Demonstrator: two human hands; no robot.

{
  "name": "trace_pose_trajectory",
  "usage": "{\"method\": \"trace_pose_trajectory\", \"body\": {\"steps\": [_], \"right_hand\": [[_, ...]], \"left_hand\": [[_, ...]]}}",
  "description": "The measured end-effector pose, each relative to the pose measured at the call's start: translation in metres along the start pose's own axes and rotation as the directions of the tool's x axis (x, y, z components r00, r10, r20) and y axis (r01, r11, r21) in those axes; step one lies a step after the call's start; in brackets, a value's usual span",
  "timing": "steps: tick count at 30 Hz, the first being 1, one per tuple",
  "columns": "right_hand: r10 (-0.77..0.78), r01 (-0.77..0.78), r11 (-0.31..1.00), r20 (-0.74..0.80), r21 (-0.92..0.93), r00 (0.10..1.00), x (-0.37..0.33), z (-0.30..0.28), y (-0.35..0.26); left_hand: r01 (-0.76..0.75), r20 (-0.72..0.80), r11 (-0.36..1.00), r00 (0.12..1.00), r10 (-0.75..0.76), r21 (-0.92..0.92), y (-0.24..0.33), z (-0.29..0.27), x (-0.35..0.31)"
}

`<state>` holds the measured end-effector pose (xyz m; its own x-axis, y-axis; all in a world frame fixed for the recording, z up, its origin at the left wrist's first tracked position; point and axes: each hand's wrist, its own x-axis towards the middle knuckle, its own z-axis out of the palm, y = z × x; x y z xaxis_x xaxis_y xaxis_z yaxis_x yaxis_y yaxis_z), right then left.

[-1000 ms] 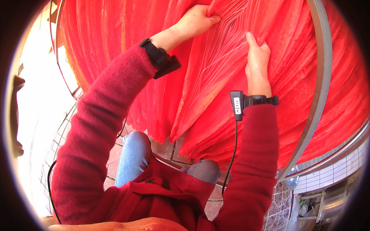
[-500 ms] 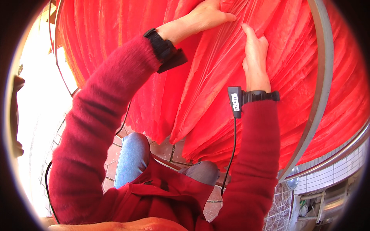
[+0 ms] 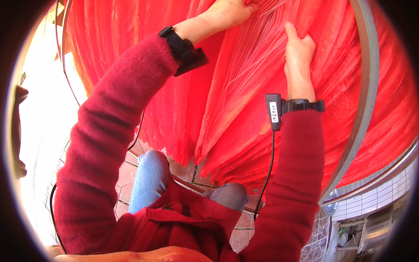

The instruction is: The person assembles a red paper lantern by hand, attaching white strings to the red paper and securing them to the metal frame. The person repeatedly folds and tucks the paper edges into the frame while smoothing the strings.

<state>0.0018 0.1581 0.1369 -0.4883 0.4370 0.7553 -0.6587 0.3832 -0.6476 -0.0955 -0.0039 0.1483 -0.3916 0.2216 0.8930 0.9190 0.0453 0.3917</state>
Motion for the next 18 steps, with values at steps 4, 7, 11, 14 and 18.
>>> {"method": "trace_pose_trajectory", "body": {"steps": [4,7,11,14,18], "right_hand": [[0.088,-0.083,0.993,-0.054,0.087,0.995,0.001,-0.003,-0.001],[0.221,-0.203,0.96,-0.077,0.194,0.972,0.003,-0.007,-0.006],[0.343,-0.318,0.897,-0.029,0.307,0.939,0.009,-0.013,-0.01],[0.323,-0.306,0.923,-0.038,0.233,0.946,0.01,-0.011,-0.01],[0.28,-0.273,0.934,0.0,0.231,0.96,0.004,-0.007,-0.014]], "left_hand": [[0.033,-0.05,0.991,0.998,-0.04,-0.132,-0.007,-0.001,0.0],[0.064,-0.068,0.986,0.995,-0.075,-0.151,-0.01,-0.003,0.002],[0.043,-0.07,0.989,0.996,-0.053,-0.142,-0.009,-0.003,0.003],[0.043,-0.054,0.994,0.997,-0.049,-0.099,0.0,0.001,-0.001],[0.066,0.007,0.996,0.998,-0.066,0.062,0.021,0.004,-0.005]]}}
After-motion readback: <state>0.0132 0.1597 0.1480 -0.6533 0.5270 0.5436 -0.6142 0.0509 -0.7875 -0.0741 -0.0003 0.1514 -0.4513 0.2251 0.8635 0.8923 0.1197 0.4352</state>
